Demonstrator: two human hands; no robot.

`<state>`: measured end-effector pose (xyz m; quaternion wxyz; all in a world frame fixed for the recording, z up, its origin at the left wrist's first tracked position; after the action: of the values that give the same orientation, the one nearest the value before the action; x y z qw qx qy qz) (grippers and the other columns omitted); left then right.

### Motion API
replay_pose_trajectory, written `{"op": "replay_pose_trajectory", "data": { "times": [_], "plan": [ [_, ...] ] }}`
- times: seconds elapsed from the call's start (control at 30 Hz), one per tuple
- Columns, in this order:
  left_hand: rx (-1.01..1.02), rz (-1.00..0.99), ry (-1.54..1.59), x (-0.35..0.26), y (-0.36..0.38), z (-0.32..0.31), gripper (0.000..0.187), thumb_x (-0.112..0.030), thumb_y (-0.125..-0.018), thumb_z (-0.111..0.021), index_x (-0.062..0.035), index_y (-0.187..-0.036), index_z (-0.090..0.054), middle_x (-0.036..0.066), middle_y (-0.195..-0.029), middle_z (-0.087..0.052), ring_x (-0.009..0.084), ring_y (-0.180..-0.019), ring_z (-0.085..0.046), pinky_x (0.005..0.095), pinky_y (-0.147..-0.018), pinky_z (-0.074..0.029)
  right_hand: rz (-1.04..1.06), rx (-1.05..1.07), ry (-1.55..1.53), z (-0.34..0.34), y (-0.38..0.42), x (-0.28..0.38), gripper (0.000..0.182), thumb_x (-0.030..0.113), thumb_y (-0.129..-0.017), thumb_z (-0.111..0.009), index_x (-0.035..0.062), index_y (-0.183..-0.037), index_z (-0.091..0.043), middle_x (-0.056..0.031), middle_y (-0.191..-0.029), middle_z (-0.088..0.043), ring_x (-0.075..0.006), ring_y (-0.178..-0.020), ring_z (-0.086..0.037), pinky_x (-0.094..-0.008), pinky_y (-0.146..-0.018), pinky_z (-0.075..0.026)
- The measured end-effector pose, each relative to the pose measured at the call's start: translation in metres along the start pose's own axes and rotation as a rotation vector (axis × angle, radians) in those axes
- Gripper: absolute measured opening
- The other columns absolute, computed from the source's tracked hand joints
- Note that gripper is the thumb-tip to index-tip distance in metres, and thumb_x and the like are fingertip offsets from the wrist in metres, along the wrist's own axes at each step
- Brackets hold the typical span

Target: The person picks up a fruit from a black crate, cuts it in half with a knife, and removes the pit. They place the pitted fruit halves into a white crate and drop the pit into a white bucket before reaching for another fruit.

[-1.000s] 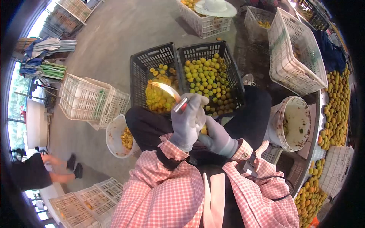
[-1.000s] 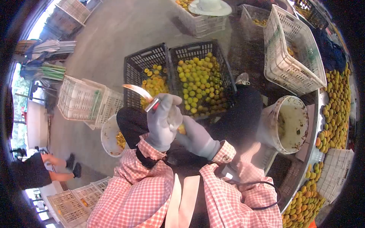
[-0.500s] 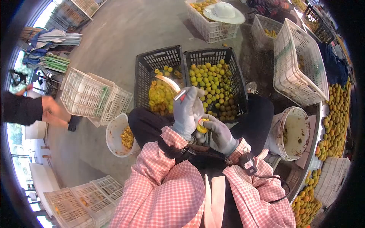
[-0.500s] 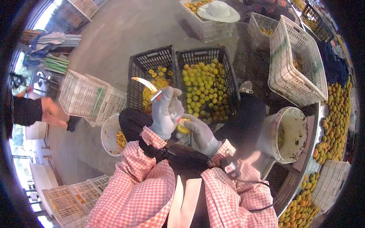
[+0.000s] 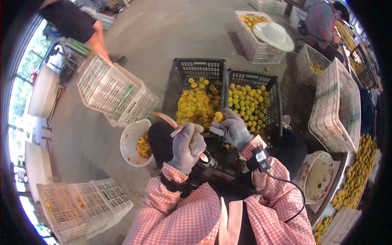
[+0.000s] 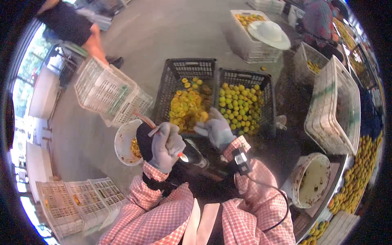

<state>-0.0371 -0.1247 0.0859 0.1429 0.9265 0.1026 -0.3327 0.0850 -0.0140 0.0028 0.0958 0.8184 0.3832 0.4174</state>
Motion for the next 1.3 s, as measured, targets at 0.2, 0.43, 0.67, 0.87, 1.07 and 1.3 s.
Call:
{"op": "replay_pose_trajectory", "data": {
  "times": [0.2, 0.43, 0.67, 0.87, 1.07, 1.3],
  "plan": [
    [-0.082, 0.127, -0.069, -0.003, 0.014, 0.029, 0.03, -0.033, -0.092, -0.059, -0.0033, -0.091, -0.056, -0.002, -0.06, -0.046, 0.0064, -0.047, -0.042, 0.0216, -0.041, -0.03, -0.159, -0.032, -0.075, -0.008, -0.057, -0.027, 0.03, 0.011, -0.095, -0.047, 0.0048, -0.124, -0.048, -0.0073, -0.093, -0.058, -0.0181, -0.075, -0.06, -0.0258, -0.057, -0.053],
    [0.17, 0.185, 0.072, -0.053, 0.039, 0.005, 0.031, -0.031, -0.094, -0.058, -0.0005, -0.089, -0.058, -0.001, -0.05, -0.043, 0.0066, -0.037, -0.036, 0.0225, -0.035, -0.025, 0.044, 0.585, 0.401, -0.18, -0.084, -0.069, 0.029, 0.017, -0.093, -0.053, 0.0047, -0.12, -0.053, -0.0038, -0.092, -0.054, -0.0123, -0.081, -0.051, -0.0237, -0.07, -0.046],
    [0.219, 0.091, 0.049, -0.08, 0.041, 0.012, 0.031, -0.03, -0.094, -0.057, 0.0002, -0.09, -0.059, -0.001, -0.049, -0.042, 0.0062, -0.038, -0.035, 0.0227, -0.036, -0.024, -0.178, 0.647, -0.087, -0.216, -0.1, -0.131, 0.034, 0.017, -0.094, -0.05, -0.0002, -0.124, -0.049, -0.0147, -0.122, -0.053, -0.027, -0.119, -0.05, -0.042, -0.1, -0.042],
    [0.136, 0.3, 0.178, -0.047, 0.011, 0.018, 0.03, -0.029, -0.095, -0.053, -0.0032, -0.079, -0.057, -0.004, -0.048, -0.037, 0.0079, -0.037, -0.034, 0.0246, -0.036, -0.024, -0.163, 0.223, 0.028, -0.117, -0.071, -0.038, 0.03, 0.021, -0.096, -0.048, 0.0007, -0.119, -0.053, -0.0142, -0.113, -0.061, -0.0236, -0.105, -0.059, -0.035, -0.088, -0.049],
    [0.025, 0.331, 0.167, -0.013, -0.045, 0.011, 0.03, -0.03, -0.098, -0.05, -0.0018, -0.094, -0.058, -0.005, -0.05, -0.034, 0.0065, -0.04, -0.031, 0.0241, -0.04, -0.026, -0.061, -0.222, -0.012, 0.122, -0.034, -0.031, 0.029, 0.016, -0.093, -0.051, 0.0047, -0.119, -0.051, -0.0085, -0.106, -0.062, -0.0214, -0.091, -0.06, -0.0319, -0.08, -0.05],
    [-0.027, 0.432, 0.121, 0.033, -0.116, 0.018, 0.03, -0.035, -0.1, -0.044, -0.0104, -0.086, -0.053, -0.011, -0.051, -0.026, 0.002, -0.039, -0.025, 0.0208, -0.04, -0.022, -0.179, -0.744, 0.746, 0.42, -0.05, -0.121, 0.021, 0.021, -0.084, -0.06, 0.0058, -0.099, -0.06, -0.0099, -0.096, -0.063, -0.0249, -0.086, -0.061, -0.0362, -0.074, -0.05]
  ]
}}
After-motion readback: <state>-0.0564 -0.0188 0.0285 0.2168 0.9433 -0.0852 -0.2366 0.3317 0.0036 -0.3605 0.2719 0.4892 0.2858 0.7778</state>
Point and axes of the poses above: each hand's wrist, its own y-axis away from the middle knuckle, its own z-axis out of the back of the hand, x = y × z, the point moved 4 cm from there along -y, towards the middle knuckle
